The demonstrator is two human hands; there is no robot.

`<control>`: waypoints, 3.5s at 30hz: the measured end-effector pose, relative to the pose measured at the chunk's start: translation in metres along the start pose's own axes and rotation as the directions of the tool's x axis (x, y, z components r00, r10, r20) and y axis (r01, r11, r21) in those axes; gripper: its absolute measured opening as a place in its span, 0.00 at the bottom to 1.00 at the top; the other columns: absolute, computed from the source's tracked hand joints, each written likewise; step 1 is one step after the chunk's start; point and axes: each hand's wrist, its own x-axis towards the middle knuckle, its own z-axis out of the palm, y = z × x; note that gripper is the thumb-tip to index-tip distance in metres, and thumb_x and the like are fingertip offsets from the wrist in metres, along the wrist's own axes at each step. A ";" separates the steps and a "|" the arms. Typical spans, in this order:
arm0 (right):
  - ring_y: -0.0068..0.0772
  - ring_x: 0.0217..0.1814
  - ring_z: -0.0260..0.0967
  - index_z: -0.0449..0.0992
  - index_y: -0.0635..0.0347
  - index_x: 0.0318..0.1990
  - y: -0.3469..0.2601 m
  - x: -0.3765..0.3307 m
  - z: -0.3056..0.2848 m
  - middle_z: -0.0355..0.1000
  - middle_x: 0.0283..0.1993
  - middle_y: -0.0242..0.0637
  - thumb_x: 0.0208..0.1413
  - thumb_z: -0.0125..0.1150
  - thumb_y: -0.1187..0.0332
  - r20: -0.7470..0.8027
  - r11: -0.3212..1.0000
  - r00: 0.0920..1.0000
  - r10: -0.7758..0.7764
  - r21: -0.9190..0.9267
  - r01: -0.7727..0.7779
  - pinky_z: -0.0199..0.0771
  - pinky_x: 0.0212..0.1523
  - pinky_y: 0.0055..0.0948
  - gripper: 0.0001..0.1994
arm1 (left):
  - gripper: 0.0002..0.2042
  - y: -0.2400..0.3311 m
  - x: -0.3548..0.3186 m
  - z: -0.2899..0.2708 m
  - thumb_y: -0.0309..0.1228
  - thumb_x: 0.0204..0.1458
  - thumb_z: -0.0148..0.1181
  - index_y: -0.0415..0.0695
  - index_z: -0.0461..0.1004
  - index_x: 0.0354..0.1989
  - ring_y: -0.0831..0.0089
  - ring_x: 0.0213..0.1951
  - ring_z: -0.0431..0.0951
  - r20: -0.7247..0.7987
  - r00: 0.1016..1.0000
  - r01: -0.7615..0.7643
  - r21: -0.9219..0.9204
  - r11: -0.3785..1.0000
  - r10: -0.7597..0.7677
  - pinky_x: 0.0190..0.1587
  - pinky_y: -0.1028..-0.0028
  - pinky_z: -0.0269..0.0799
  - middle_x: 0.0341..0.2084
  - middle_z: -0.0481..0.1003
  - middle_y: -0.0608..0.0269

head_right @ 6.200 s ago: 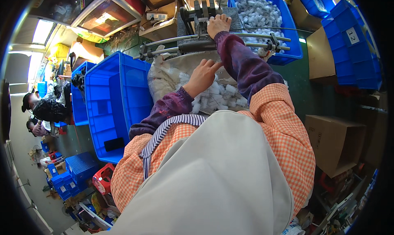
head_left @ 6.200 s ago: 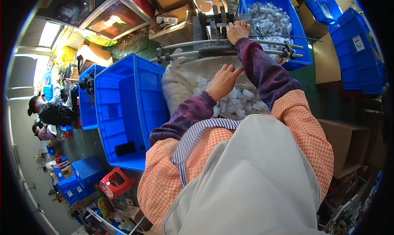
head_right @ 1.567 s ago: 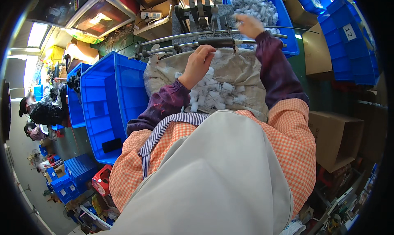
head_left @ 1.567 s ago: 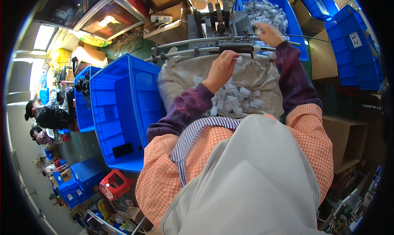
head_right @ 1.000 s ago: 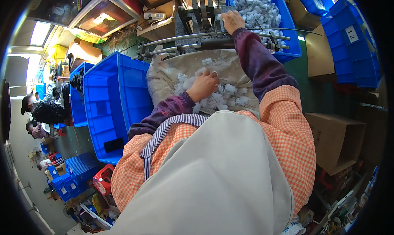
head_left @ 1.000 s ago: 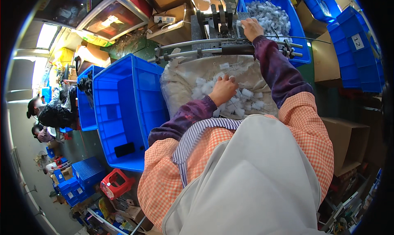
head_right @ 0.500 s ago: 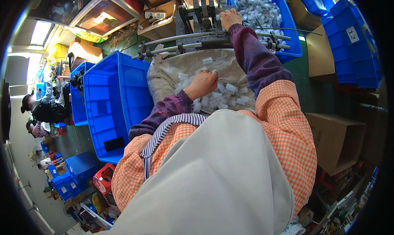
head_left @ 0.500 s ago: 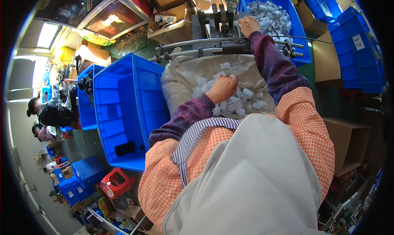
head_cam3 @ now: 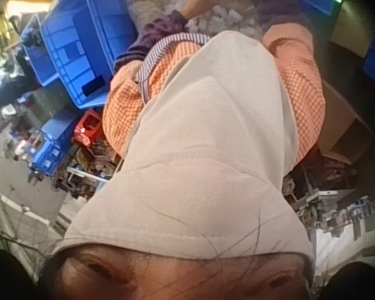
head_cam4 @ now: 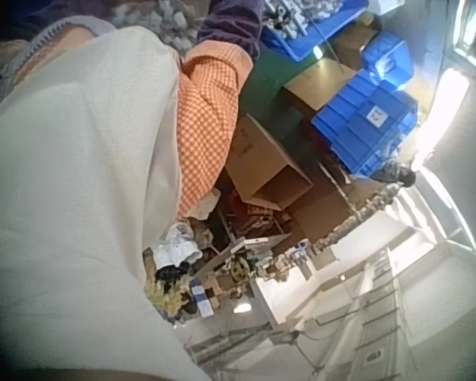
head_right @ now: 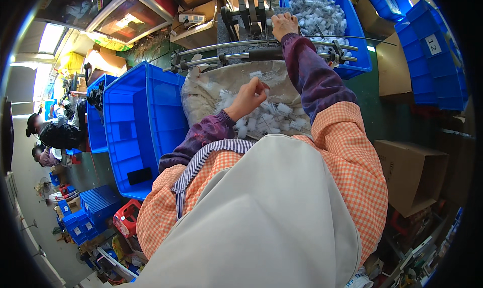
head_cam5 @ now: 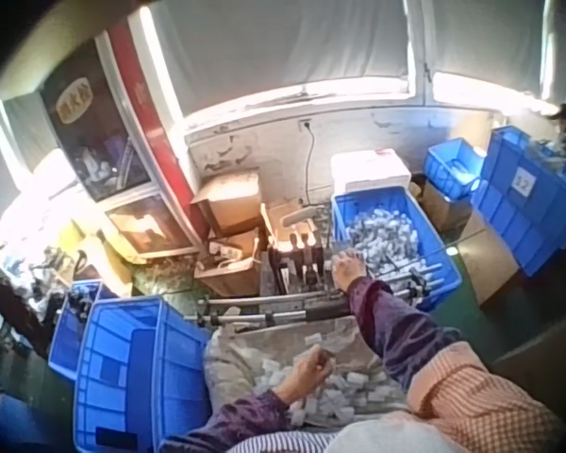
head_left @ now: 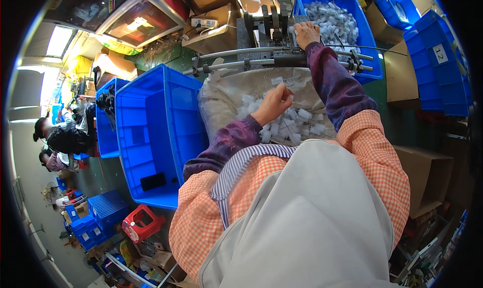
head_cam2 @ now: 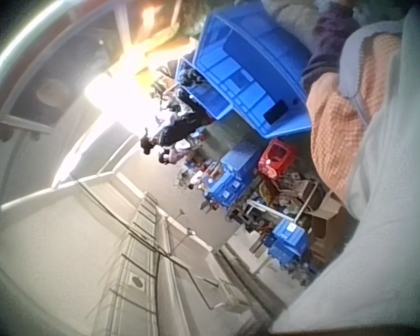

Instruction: The person repeatedly picks up small white cotton-like pieces from a cloth on a table and places them into a blue bin. The person handles the pieces one at a time throughout the clip.

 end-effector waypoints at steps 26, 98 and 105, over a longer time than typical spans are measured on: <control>0.40 0.55 0.51 0.75 0.51 0.40 -0.010 -0.013 -0.013 0.65 0.47 0.37 0.49 0.49 0.53 0.086 0.975 0.975 0.207 0.068 -0.213 0.43 0.56 0.45 0.17 | 0.04 0.034 -0.023 0.002 0.22 0.49 0.51 0.38 0.65 0.32 0.83 0.21 0.70 0.423 0.896 0.342 -0.456 0.822 -0.138 0.22 0.83 0.67 0.24 0.71 0.64; 0.34 0.53 0.59 0.75 0.47 0.41 0.002 0.004 -0.011 0.69 0.44 0.31 0.51 0.48 0.60 0.091 0.984 0.987 0.130 0.112 -0.140 0.47 0.54 0.46 0.12 | 0.06 -0.025 0.035 0.016 0.33 0.50 0.52 0.50 0.71 0.36 0.59 0.36 0.71 0.053 0.969 -0.221 0.610 0.761 0.239 0.38 0.63 0.64 0.28 0.69 0.59; 0.41 0.57 0.50 0.75 0.50 0.39 0.001 -0.015 -0.024 0.64 0.47 0.35 0.49 0.50 0.54 0.091 0.979 0.977 0.195 0.036 -0.199 0.43 0.56 0.45 0.16 | 0.09 -0.011 0.029 0.007 0.35 0.51 0.49 0.45 0.67 0.37 0.52 0.28 0.73 0.087 0.995 -0.091 0.601 0.794 0.048 0.31 0.59 0.67 0.26 0.71 0.53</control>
